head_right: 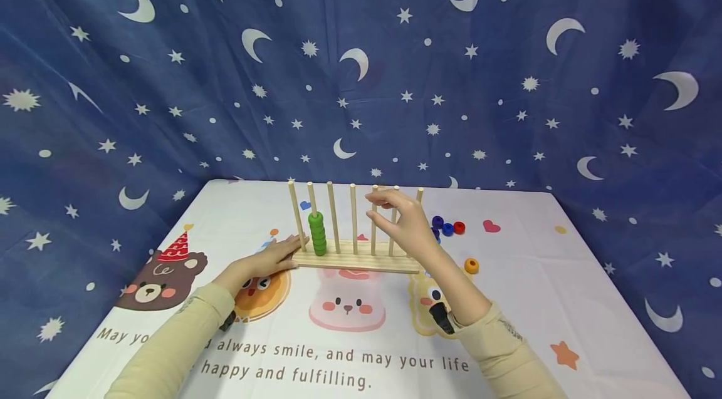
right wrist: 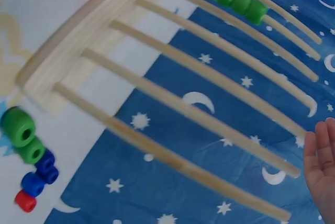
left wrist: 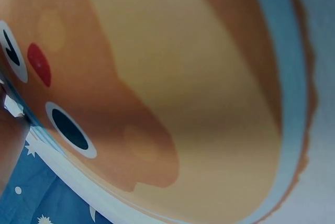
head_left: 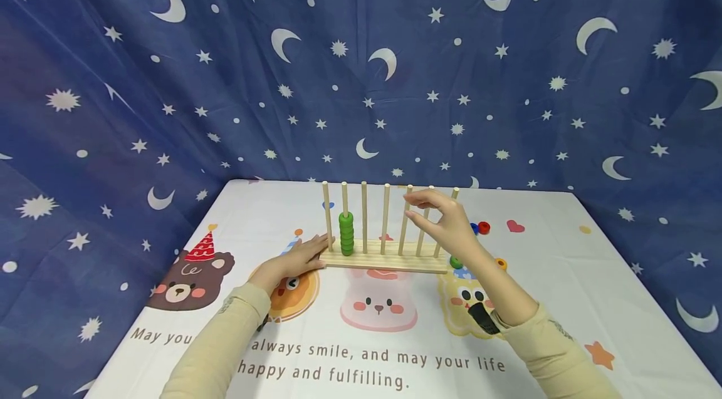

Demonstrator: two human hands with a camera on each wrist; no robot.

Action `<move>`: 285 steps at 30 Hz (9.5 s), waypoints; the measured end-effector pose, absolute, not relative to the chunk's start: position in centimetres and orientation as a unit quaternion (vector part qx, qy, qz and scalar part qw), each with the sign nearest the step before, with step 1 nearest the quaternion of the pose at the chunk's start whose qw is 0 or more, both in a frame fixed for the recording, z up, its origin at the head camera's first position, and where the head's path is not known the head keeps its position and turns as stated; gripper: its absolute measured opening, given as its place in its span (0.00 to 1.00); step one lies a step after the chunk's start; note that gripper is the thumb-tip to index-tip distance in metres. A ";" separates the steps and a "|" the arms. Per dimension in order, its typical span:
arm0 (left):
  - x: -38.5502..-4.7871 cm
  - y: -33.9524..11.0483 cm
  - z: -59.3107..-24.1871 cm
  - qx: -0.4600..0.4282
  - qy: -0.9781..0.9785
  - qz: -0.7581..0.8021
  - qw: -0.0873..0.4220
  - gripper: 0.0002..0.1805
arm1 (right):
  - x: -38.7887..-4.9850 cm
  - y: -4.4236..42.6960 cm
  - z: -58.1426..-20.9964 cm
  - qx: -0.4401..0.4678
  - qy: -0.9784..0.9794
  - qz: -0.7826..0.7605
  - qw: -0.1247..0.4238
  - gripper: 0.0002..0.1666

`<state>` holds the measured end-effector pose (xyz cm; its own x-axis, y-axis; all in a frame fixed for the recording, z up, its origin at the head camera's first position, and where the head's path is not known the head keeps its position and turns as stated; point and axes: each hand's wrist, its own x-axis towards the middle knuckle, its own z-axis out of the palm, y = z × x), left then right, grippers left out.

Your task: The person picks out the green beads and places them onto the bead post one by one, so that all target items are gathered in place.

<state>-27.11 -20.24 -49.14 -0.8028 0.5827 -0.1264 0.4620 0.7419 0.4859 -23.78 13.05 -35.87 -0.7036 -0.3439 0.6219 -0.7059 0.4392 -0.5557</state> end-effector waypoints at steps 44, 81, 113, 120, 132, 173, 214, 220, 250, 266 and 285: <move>-27.0 -20.4 -49.2 0.272 0.924 0.220 0.153 0.33 | -23.5 22.2 -43.6 0.286 -0.867 0.353 0.204 0.17; -27.1 -20.3 -49.1 0.269 0.924 0.229 0.149 0.34 | -26.7 24.0 -48.5 0.187 -0.925 0.330 -0.010 0.17; -27.2 -20.2 -49.1 0.272 0.922 0.231 0.154 0.34 | -27.3 23.9 -49.2 0.148 -0.952 0.267 -0.033 0.17; -27.3 -20.3 -49.2 0.263 0.924 0.234 0.151 0.35 | -27.4 23.8 -49.2 0.139 -0.953 0.265 -0.039 0.16; -27.1 -20.5 -49.1 0.273 0.921 0.234 0.150 0.34 | -26.9 23.7 -48.9 0.142 -0.947 0.284 -0.041 0.16; -27.1 -20.3 -49.0 0.272 0.919 0.240 0.155 0.34 | -24.8 22.5 -46.5 0.173 -0.922 0.346 0.011 0.17; -27.2 -19.9 -49.2 0.261 0.925 0.218 0.167 0.36 | -23.4 16.3 -43.4 0.247 -0.885 0.385 0.083 0.18; -27.1 -19.9 -48.9 0.259 0.924 0.228 0.166 0.36 | -23.3 15.4 -43.0 0.264 -0.879 0.386 0.095 0.17; -27.2 -20.2 -49.0 0.255 0.928 0.220 0.160 0.36 | -24.2 9.9 -39.7 0.321 -0.843 0.411 0.137 0.20; -27.0 -20.2 -48.8 0.253 0.928 0.224 0.159 0.36 | -24.9 7.8 -37.0 0.347 -0.826 0.420 0.148 0.18; -27.1 -20.1 -48.9 0.263 0.926 0.226 0.150 0.35 | -25.5 6.5 -34.2 0.346 -0.831 0.402 0.167 0.20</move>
